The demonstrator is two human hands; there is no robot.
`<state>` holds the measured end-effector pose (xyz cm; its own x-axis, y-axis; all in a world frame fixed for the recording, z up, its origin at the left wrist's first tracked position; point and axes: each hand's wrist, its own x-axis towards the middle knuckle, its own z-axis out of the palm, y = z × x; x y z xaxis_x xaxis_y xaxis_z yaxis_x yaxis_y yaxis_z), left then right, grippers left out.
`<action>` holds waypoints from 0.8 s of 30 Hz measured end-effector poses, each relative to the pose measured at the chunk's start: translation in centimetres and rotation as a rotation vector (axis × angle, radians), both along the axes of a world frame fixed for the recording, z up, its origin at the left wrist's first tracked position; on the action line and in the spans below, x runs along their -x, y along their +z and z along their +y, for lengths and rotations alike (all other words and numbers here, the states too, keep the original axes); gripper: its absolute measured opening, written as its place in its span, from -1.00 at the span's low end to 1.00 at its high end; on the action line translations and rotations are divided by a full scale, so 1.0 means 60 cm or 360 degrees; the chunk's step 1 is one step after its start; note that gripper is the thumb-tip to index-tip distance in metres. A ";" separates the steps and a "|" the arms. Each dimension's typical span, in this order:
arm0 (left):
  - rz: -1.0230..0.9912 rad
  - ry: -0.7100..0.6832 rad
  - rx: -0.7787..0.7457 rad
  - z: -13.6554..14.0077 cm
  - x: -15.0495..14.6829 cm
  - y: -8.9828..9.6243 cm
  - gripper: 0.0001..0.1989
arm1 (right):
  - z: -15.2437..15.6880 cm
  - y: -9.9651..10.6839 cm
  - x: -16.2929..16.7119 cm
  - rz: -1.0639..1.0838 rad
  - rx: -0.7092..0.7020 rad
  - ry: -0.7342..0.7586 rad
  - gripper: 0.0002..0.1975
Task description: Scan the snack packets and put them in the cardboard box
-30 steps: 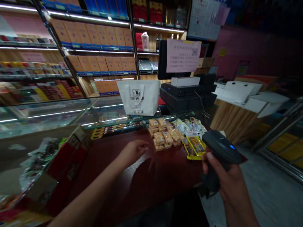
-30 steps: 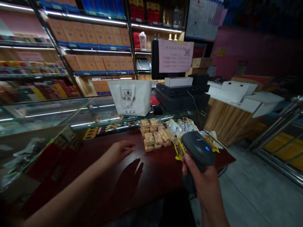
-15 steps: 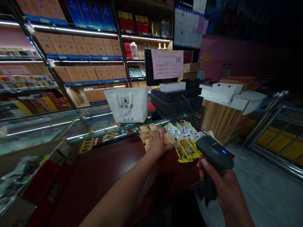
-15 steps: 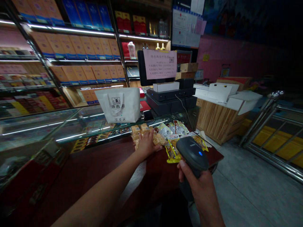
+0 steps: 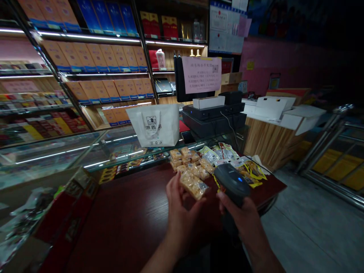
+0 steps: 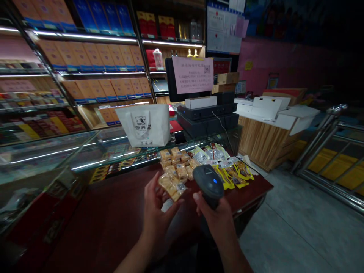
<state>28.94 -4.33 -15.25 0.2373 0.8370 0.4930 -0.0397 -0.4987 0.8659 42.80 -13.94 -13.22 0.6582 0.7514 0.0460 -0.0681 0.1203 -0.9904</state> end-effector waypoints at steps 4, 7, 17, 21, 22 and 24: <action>-0.0079 -0.0074 0.0177 -0.044 0.037 -0.001 -0.11 | 0.011 0.010 0.046 -0.0022 0.0042 0.0058 -0.68; -0.0150 -0.0135 0.0273 -0.061 0.064 0.008 -0.11 | 0.014 0.015 0.067 -0.0032 0.0029 0.0063 -0.71; -0.0462 -0.0051 0.1025 -0.051 0.145 0.081 -0.48 | 0.020 0.012 0.091 -0.0245 0.0080 0.0268 -0.72; -0.0461 -0.0089 0.1155 -0.046 0.167 0.087 -0.52 | 0.021 0.016 0.098 -0.0315 0.0105 0.0295 -0.74; -0.0465 -0.0070 0.1152 -0.045 0.171 0.087 -0.52 | 0.021 0.018 0.098 -0.0320 0.0116 0.0300 -0.73; -0.0528 0.0022 0.1109 -0.040 0.178 0.086 -0.51 | 0.019 0.022 0.098 -0.0340 0.0144 0.0321 -0.71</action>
